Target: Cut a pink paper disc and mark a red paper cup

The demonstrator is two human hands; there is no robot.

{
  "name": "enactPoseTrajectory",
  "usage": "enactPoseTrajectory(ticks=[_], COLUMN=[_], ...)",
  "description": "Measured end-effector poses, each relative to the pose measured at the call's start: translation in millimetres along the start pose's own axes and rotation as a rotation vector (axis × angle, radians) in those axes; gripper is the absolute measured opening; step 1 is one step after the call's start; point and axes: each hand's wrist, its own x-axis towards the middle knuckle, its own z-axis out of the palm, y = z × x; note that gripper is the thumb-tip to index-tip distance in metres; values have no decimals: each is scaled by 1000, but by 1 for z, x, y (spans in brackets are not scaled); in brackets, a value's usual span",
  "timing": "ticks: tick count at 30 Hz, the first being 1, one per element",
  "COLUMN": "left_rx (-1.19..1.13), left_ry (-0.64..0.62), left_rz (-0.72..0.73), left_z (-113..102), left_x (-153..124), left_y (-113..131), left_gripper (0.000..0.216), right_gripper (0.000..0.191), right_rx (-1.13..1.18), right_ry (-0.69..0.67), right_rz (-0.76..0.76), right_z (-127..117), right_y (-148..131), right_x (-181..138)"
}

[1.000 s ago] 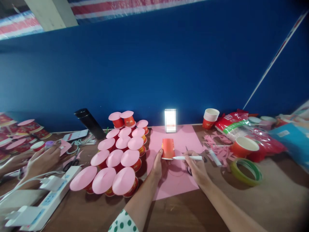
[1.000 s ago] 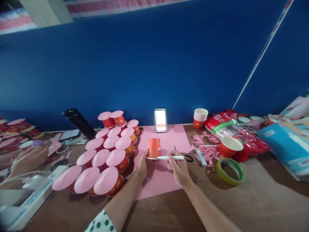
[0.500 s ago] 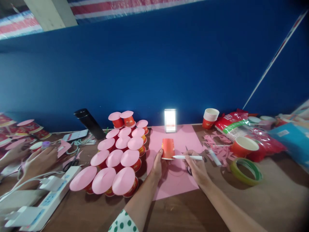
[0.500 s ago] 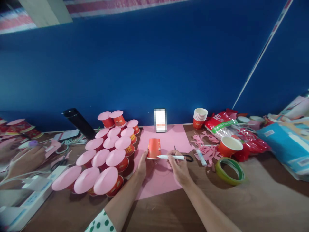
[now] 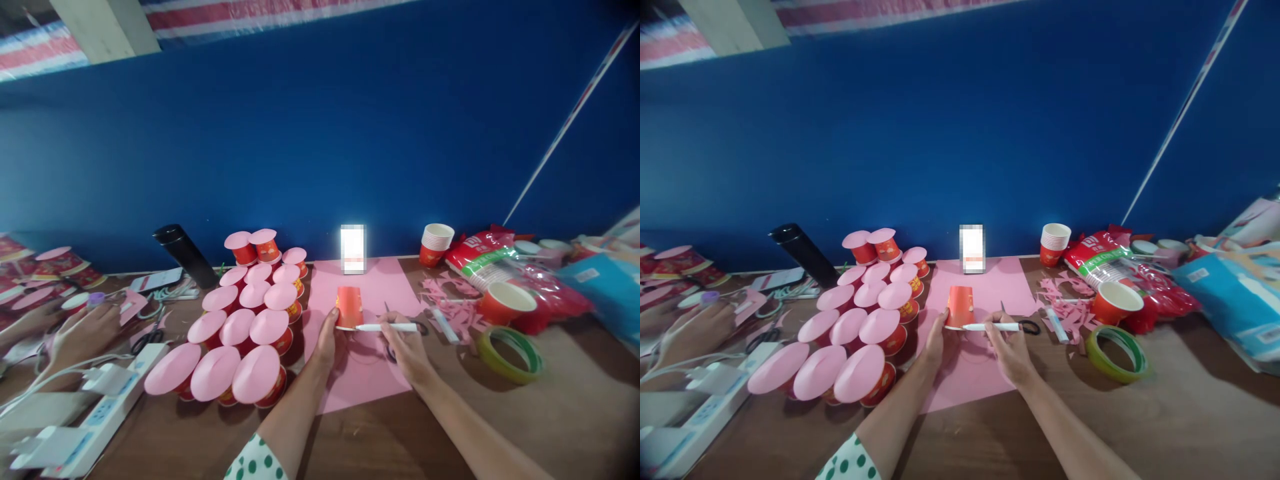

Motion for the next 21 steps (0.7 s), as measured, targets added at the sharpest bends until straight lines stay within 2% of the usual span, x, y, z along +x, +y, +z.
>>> enactPoseTrajectory(ticks=[6, 14, 21], left_rx=[20, 11, 14], left_ry=[-30, -53, -33], left_rz=[-43, -46, -40], left_z=[-7, -6, -5], left_x=[4, 3, 3], left_y=[0, 1, 2], left_gripper=[42, 43, 43], right_gripper=[32, 33, 31], right_rx=[-14, 12, 43], right_ry=[2, 77, 52], right_rz=[-13, -26, -4], right_z=[0, 2, 0], right_y=[0, -4, 2], right_x=[1, 2, 2])
